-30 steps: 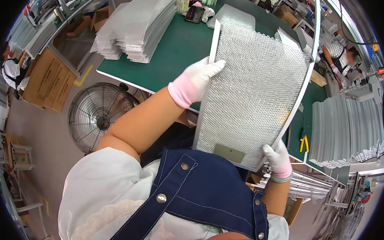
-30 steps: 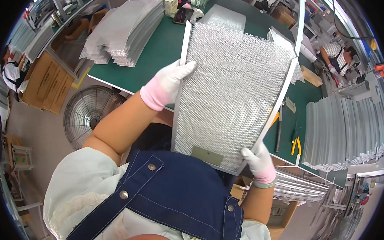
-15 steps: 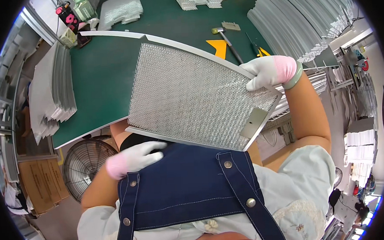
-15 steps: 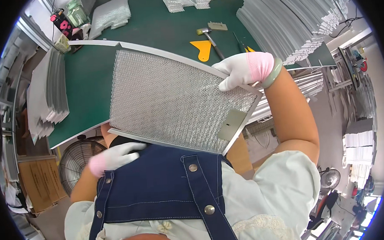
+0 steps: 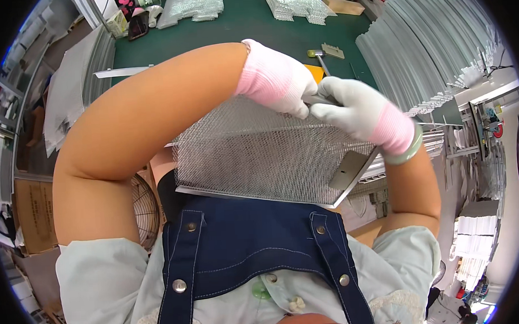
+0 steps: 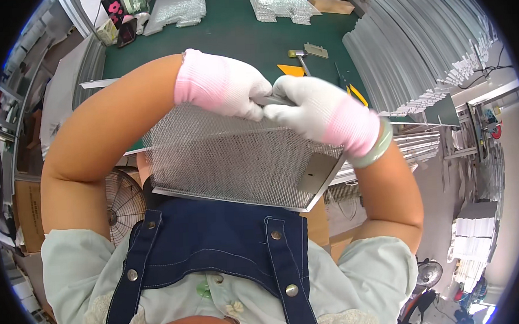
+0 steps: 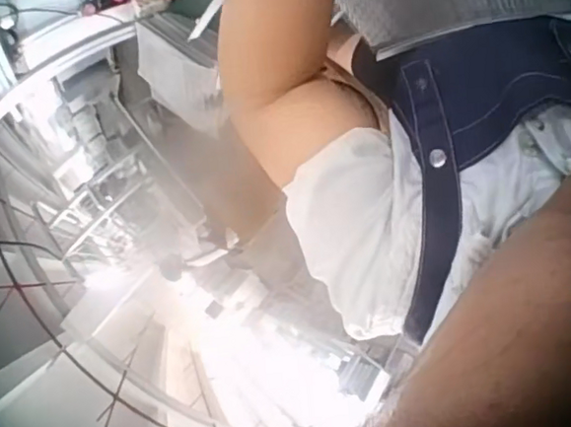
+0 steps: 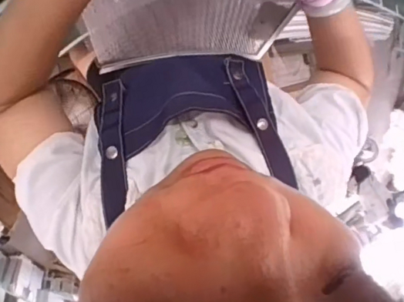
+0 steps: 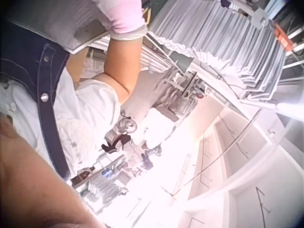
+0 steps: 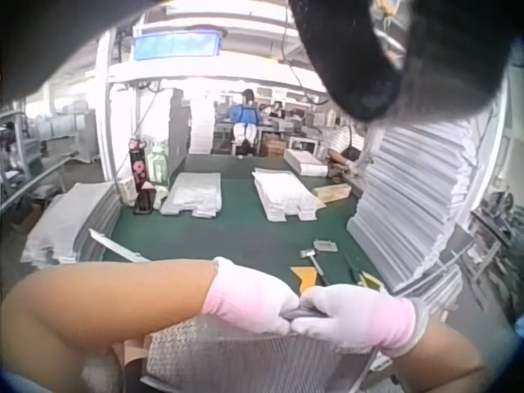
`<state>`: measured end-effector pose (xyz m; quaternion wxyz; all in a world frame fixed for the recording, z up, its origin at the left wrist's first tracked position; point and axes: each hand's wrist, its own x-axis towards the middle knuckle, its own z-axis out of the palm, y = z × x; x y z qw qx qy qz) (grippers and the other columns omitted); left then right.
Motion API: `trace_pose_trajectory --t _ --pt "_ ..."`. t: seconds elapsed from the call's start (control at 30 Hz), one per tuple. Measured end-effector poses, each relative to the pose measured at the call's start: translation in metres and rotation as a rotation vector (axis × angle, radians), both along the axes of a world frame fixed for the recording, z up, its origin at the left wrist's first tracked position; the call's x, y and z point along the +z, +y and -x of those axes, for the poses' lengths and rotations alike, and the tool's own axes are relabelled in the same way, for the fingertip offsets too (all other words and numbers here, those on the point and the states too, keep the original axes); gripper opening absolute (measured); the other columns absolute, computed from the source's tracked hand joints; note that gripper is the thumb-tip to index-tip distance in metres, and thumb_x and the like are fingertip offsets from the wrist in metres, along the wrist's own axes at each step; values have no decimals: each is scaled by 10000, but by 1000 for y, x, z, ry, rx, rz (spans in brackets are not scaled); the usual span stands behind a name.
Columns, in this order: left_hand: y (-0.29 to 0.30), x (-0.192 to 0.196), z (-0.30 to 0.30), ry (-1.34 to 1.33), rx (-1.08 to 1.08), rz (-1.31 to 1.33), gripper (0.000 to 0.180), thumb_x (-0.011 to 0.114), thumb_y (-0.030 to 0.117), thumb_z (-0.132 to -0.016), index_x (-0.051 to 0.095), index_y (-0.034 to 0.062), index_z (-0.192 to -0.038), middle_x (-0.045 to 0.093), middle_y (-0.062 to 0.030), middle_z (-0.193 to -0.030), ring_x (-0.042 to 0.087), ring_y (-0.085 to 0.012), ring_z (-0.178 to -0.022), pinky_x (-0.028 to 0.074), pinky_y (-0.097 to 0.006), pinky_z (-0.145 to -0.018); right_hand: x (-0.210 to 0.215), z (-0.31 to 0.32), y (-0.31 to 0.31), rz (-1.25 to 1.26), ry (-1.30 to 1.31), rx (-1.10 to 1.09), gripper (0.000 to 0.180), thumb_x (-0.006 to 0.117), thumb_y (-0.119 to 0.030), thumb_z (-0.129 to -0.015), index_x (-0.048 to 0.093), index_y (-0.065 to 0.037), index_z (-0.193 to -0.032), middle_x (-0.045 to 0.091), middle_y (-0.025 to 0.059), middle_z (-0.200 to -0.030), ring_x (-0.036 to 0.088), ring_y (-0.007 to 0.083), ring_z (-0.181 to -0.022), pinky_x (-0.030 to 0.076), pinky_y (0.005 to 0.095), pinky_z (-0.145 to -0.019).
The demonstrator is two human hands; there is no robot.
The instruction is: The person assembles metal mesh panels into rectangular frames. They place a mesh sheet on a workbench, position a plastic insert, and fit metal rails around the edges. The person then uses a handheld riveting tool to secure the rails to the mesh at the corners. The process is repeated for multiple units, with finished frames stacked on the table.
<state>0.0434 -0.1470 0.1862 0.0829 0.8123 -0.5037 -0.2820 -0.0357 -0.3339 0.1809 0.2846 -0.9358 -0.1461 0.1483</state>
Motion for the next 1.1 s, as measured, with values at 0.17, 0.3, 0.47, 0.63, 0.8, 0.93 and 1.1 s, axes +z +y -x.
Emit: trace_pose_trajectory --t 0.17,0.3,0.47,0.63,0.8,0.93,1.1 --pt "9 -14 -5 -102 -25 15 370 603 371 -969 640 23 -1089 689 -140 -885 671 -308 -855 520 -409 -775 -45 2 3 266 -622 85 328 610 -363 -956 618 -57 -841 619 153 -690 636 361 -680 502 429 -622" --pt "33 -27 -7 -187 70 139 426 630 438 -943 630 25 -1049 675 -150 -859 666 -333 -839 521 -424 -750 -57 -7 -10 235 -537 95 374 605 -408 -954 593 -70 -792 590 133 -638 617 357 -617 500 433 -577" --pt "40 -42 8 -604 107 200 314 622 387 -940 626 75 -906 648 -130 -667 668 -368 -666 542 -454 -636 -64 -7 2 310 -716 73 399 632 -421 -940 593 -61 -772 598 120 -650 624 346 -621 484 424 -571" --pt "47 -44 1 -277 154 123 317 608 338 -954 630 23 -957 671 -161 -806 676 -342 -805 533 -430 -738 -60 -13 -3 -21 -228 1 364 658 -388 -928 671 -28 -879 639 132 -735 648 308 -701 505 391 -658" --pt "46 -30 -5 -26 141 62 311 576 309 -974 638 10 -1031 669 -188 -900 665 -323 -882 515 -404 -794 -53 -16 27 -106 -309 116 324 610 -355 -960 677 -38 -973 667 156 -813 658 332 -774 516 404 -711" --pt "56 -29 -5 -94 111 117 362 578 375 -980 629 17 -1001 663 -176 -862 661 -330 -849 519 -409 -762 -58 -16 33 104 -567 151 350 577 -380 -979 602 -70 -818 630 146 -719 641 365 -704 505 451 -625" --pt "75 -35 2 -388 112 127 412 582 446 -968 608 36 -947 637 -143 -734 654 -353 -739 518 -441 -676 -58 -15 38 275 -579 108 371 585 -389 -974 574 -68 -788 623 138 -709 641 359 -689 506 452 -611"
